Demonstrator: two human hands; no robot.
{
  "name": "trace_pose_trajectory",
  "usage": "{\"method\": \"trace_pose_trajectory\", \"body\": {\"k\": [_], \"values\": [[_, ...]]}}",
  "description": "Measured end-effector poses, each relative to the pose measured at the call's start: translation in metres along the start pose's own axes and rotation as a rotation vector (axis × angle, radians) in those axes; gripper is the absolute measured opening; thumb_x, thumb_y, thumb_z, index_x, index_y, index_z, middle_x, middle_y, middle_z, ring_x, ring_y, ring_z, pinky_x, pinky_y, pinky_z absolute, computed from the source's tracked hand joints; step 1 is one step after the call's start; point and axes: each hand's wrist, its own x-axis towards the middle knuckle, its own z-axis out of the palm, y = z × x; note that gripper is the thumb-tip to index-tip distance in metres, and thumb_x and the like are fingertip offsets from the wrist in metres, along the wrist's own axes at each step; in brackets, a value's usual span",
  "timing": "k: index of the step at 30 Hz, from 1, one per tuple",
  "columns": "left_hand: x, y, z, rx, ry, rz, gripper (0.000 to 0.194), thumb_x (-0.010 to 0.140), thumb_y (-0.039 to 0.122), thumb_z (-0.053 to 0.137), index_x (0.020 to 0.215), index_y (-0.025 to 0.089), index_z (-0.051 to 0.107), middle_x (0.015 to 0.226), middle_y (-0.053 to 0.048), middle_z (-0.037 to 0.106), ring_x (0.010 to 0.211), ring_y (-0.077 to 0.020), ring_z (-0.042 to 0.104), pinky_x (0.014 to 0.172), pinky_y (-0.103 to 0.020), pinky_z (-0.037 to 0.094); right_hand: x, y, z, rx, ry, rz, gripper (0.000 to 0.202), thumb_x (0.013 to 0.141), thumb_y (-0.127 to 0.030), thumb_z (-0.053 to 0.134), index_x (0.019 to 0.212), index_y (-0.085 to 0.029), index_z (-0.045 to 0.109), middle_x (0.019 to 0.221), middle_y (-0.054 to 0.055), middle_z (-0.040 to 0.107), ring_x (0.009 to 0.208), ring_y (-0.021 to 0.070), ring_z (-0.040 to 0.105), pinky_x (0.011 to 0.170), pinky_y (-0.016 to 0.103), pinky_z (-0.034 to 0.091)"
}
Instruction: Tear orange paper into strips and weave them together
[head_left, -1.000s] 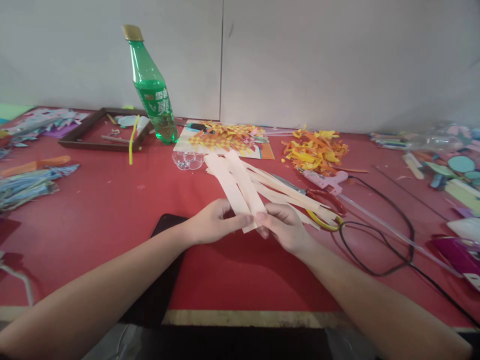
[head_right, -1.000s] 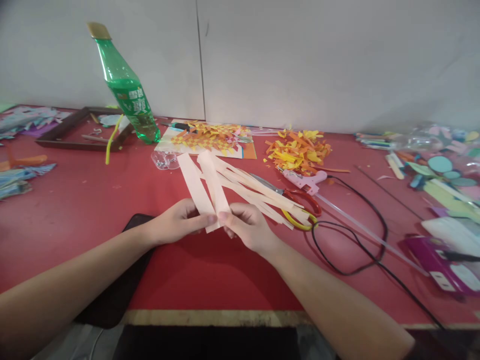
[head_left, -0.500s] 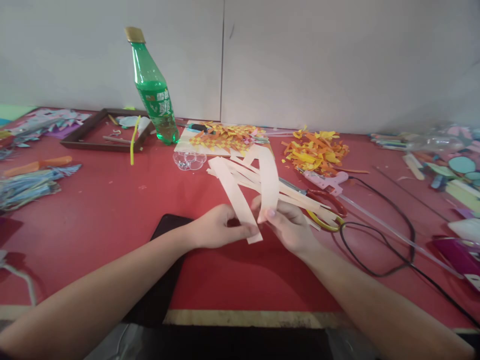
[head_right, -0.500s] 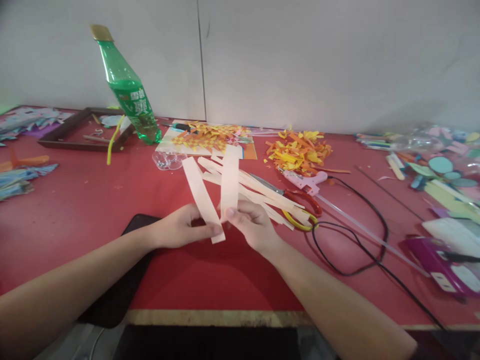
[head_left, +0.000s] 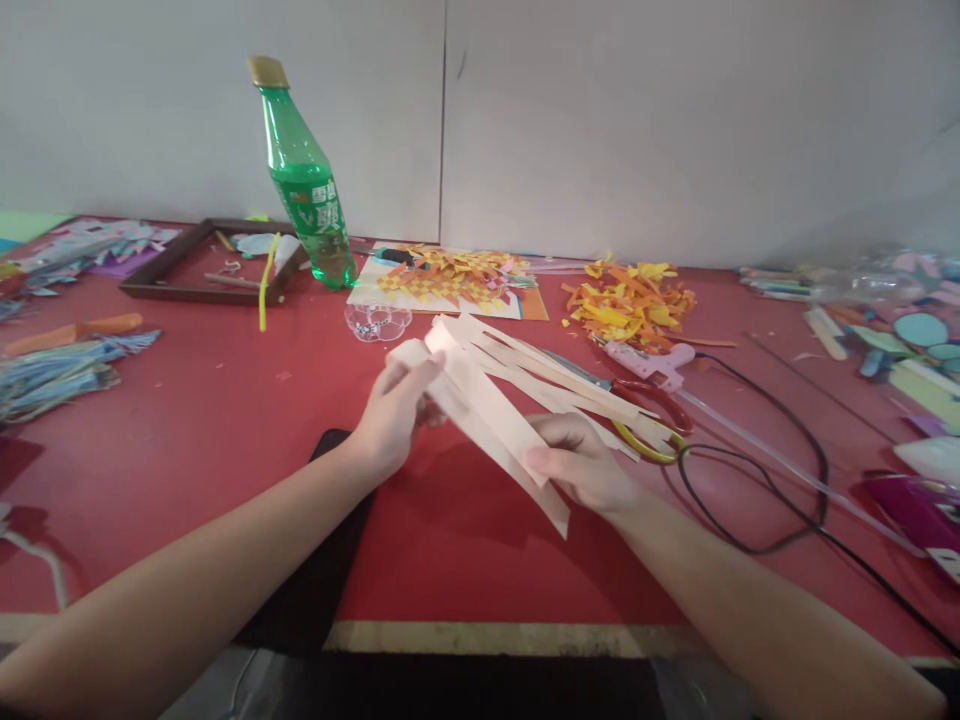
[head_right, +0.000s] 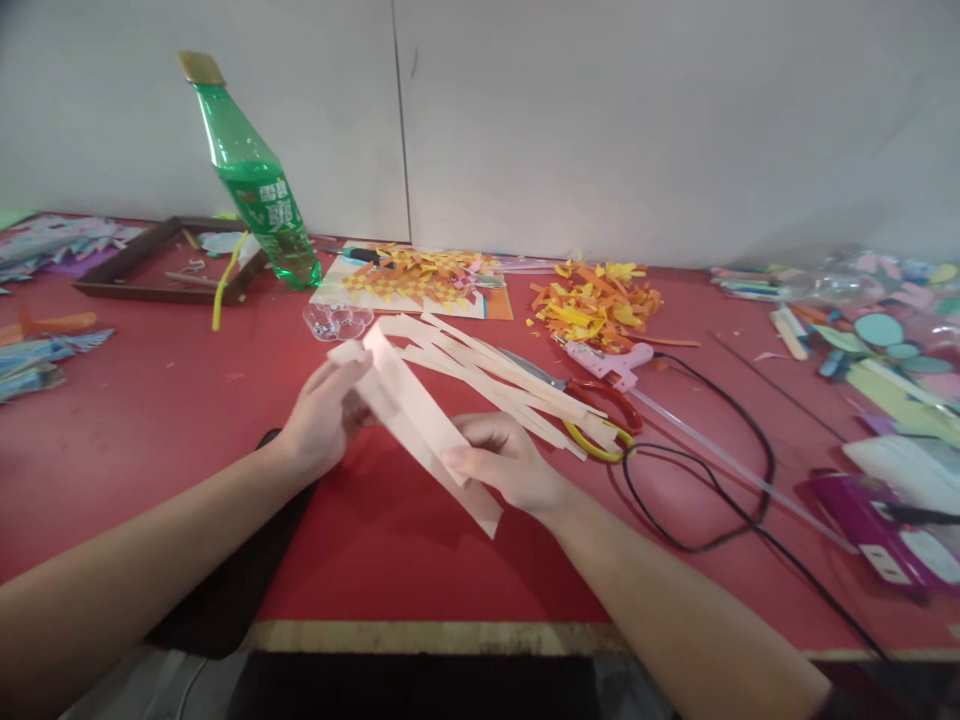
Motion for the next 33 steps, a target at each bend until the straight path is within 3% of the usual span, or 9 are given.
{"method": "trace_pose_trajectory", "body": {"k": [4,7,10,12,14,17,23,29,33], "values": [[0.018,0.005,-0.010,-0.097,0.268,0.218,0.018,0.074,0.023,0.067,0.089,0.021,0.057,0.077,0.002,0.058,0.056,-0.0083,0.051,0.051,-0.022,0.041,0.001,-0.004,-0.003,0.052,-0.072,0.025,0.038,0.081,-0.031,0.064,0.048,-0.018,0.050,0.054,-0.003,0.045,0.050,0.0103,0.040,0.050,0.027,0.027],[0.028,0.007,-0.021,-0.004,0.467,0.204,0.019,0.076,0.022,0.062,0.094,0.023,0.056,0.089,-0.001,0.060,0.069,-0.0120,0.059,0.057,-0.024,0.047,0.003,-0.007,-0.005,0.059,-0.145,0.066,0.041,0.079,-0.033,0.065,0.046,-0.018,0.048,0.054,-0.003,0.043,0.050,0.0104,0.038,0.050,0.026,0.028],[0.027,0.005,-0.026,0.310,0.555,0.402,0.025,0.080,0.022,0.058,0.104,0.022,0.052,0.104,-0.006,0.060,0.095,-0.0190,0.062,0.081,-0.032,0.051,0.005,-0.008,-0.008,0.010,-0.210,0.070,0.040,0.080,-0.037,0.065,0.047,-0.018,0.052,0.063,0.000,0.048,0.058,0.0126,0.043,0.057,0.028,0.036],[0.022,0.004,-0.024,0.465,0.542,0.537,0.041,0.077,0.019,0.063,0.115,0.022,0.049,0.125,-0.007,0.054,0.120,-0.0235,0.051,0.103,-0.039,0.040,0.005,-0.007,-0.010,-0.043,-0.206,0.029,0.038,0.080,-0.038,0.065,0.049,-0.017,0.057,0.079,0.003,0.053,0.070,0.0150,0.050,0.068,0.031,0.042],[0.013,0.005,-0.019,0.808,0.447,0.746,0.053,0.076,0.015,0.062,0.125,0.023,0.045,0.140,-0.010,0.045,0.137,-0.0275,0.035,0.114,-0.047,0.023,0.005,-0.005,-0.012,-0.089,-0.190,-0.017,0.039,0.081,-0.038,0.065,0.049,-0.017,0.058,0.098,0.006,0.054,0.084,0.0174,0.054,0.079,0.034,0.044],[0.002,0.007,-0.012,1.096,0.247,0.852,0.051,0.078,0.011,0.056,0.127,0.022,0.048,0.146,-0.012,0.043,0.144,-0.0313,0.022,0.115,-0.052,0.014,0.004,-0.005,-0.013,-0.167,-0.198,-0.031,0.039,0.082,-0.035,0.064,0.048,-0.016,0.058,0.115,0.007,0.052,0.104,0.0226,0.053,0.092,0.038,0.041],[-0.004,0.008,-0.009,1.252,-0.544,0.751,0.045,0.079,0.010,0.046,0.121,0.023,0.057,0.117,-0.008,0.068,0.121,-0.0275,0.053,0.106,-0.047,0.029,0.006,-0.012,-0.011,-0.349,-0.252,-0.023,0.034,0.078,-0.023,0.063,0.046,-0.017,0.055,0.125,0.006,0.055,0.122,0.0281,0.047,0.105,0.044,0.033],[-0.006,0.009,-0.010,1.147,-0.628,0.698,0.037,0.087,0.029,0.052,0.123,0.019,0.052,0.100,-0.009,0.069,0.092,-0.0248,0.062,0.098,-0.044,0.037,0.006,-0.009,-0.015,-0.162,-0.065,-0.097,0.032,0.078,-0.028,0.064,0.047,-0.019,0.058,0.113,0.006,0.060,0.104,0.0258,0.054,0.094,0.042,0.041],[-0.006,0.006,-0.010,1.148,-0.599,0.706,0.030,0.088,0.029,0.056,0.116,0.019,0.054,0.097,-0.007,0.066,0.094,-0.0232,0.060,0.097,-0.041,0.040,0.009,-0.005,-0.023,0.067,0.102,-0.156,0.038,0.077,-0.033,0.060,0.042,-0.020,0.053,0.099,0.007,0.063,0.094,0.0250,0.055,0.088,0.041,0.044]]}}
